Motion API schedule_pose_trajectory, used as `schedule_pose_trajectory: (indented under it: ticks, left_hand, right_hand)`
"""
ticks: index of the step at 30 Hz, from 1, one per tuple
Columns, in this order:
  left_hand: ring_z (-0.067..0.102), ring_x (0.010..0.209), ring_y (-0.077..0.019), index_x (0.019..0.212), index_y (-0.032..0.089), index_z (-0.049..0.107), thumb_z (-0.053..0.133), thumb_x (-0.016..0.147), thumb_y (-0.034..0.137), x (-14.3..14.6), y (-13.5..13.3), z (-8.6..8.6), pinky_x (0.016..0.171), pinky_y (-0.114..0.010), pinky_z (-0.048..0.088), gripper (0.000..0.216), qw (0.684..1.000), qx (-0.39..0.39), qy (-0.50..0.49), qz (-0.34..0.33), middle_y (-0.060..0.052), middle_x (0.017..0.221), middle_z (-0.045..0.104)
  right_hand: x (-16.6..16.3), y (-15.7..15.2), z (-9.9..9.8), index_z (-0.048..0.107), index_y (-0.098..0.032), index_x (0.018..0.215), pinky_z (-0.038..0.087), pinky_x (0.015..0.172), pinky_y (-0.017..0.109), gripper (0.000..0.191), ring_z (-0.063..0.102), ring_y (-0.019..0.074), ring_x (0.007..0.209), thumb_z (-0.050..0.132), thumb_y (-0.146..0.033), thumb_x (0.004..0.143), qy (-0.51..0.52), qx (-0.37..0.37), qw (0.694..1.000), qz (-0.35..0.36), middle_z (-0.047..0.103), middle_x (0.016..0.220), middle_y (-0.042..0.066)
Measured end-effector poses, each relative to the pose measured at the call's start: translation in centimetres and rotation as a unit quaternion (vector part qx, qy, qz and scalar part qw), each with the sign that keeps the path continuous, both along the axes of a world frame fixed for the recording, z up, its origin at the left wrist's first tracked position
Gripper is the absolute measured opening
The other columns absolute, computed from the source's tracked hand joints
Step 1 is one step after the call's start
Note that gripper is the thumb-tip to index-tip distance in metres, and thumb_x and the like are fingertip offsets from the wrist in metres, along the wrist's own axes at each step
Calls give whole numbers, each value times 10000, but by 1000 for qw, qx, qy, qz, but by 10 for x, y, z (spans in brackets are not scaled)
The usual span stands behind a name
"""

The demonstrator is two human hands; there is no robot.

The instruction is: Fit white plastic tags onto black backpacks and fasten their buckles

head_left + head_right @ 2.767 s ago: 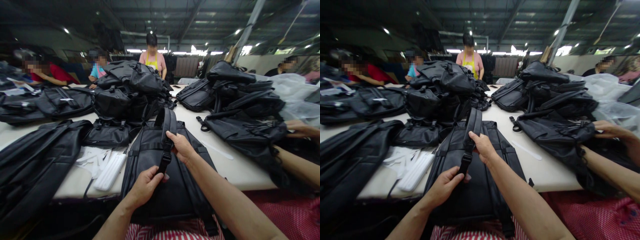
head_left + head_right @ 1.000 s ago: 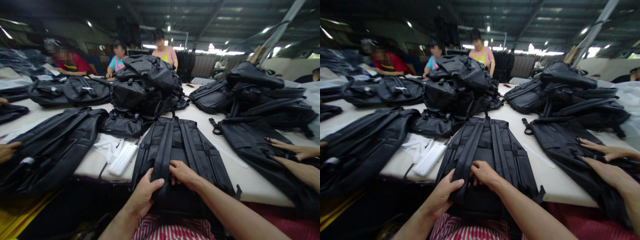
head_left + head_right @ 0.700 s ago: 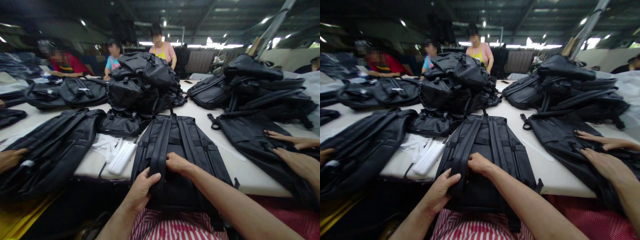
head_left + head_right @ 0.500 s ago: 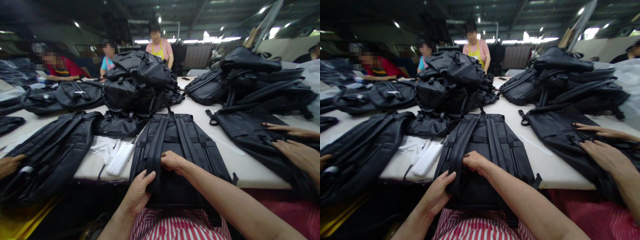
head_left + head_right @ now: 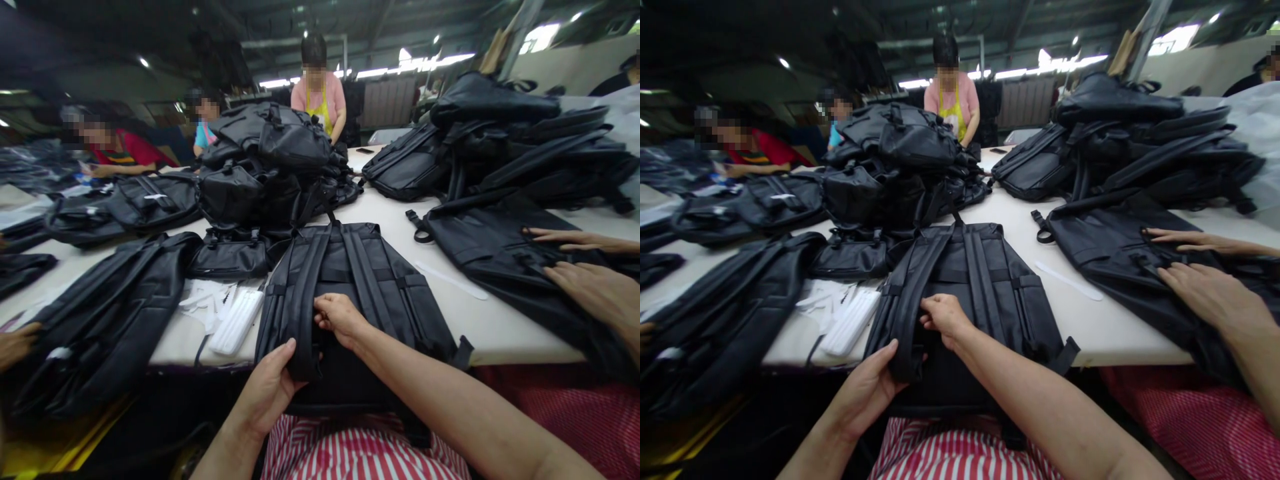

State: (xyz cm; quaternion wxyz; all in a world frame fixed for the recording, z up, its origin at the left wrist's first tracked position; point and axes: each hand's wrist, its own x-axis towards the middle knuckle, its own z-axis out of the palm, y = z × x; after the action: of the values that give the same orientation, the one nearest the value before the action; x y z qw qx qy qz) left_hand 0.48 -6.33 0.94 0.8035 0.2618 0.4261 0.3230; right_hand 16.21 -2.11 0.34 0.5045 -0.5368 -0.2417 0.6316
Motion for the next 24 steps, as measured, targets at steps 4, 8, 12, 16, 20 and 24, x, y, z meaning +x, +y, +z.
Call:
schedule_pose_trajectory:
  ticks: [4, 8, 12, 16, 20, 24]
  left_hand:
    - [641, 845, -208, 873, 110, 669, 600, 791, 259, -2, -1, -2, 765, -374, 529, 184, 1000, -8, 13, -23, -99, 853, 703]
    - [625, 816, -189, 806, 118, 666, 625, 768, 239, 1, -3, -5, 744, -381, 533, 133, 1000, -1, 30, -8, -85, 842, 694]
    - [606, 801, -178, 825, 120, 663, 625, 771, 250, 4, -3, -9, 697, -353, 538, 146, 999, 10, 46, -2, -86, 862, 681]
    - [591, 783, -163, 819, 109, 663, 618, 778, 256, 5, -3, -12, 691, -334, 534, 158, 998, 29, 47, -14, -78, 833, 671]
    - [583, 793, -159, 829, 100, 665, 613, 783, 272, 7, -3, -9, 697, -324, 532, 186, 998, 42, 53, -13, -80, 843, 668]
    - [583, 788, -166, 830, 98, 667, 624, 771, 292, 9, -4, -6, 676, -325, 536, 208, 996, 49, 68, -12, -79, 824, 665]
  right_hand:
    - [1, 7, -8, 469, -148, 577, 313, 369, 115, 147, 422, 26, 382, 486, -98, 714, 12, -14, 1000, -25, 451, 450, -67]
    - [5, 13, -10, 445, -151, 576, 314, 366, 113, 163, 399, 19, 356, 447, -84, 725, 23, -36, 999, -9, 440, 441, -70]
    - [13, 5, -5, 500, -142, 623, 325, 349, 126, 121, 475, 40, 377, 457, -113, 733, 33, -40, 997, 64, 520, 516, -37]
    - [20, -8, -4, 551, -139, 648, 288, 308, 132, 70, 518, 64, 394, 499, -100, 673, 3, -22, 987, 157, 580, 597, -11]
    - [20, -12, -6, 559, -131, 619, 175, 274, 123, 60, 443, 29, 357, 534, -149, 671, -34, -8, 986, 162, 562, 606, -15]
    - [16, -8, -6, 558, -132, 632, 152, 281, 125, 51, 362, 16, 326, 588, -169, 651, -17, -14, 989, 143, 495, 520, -47]
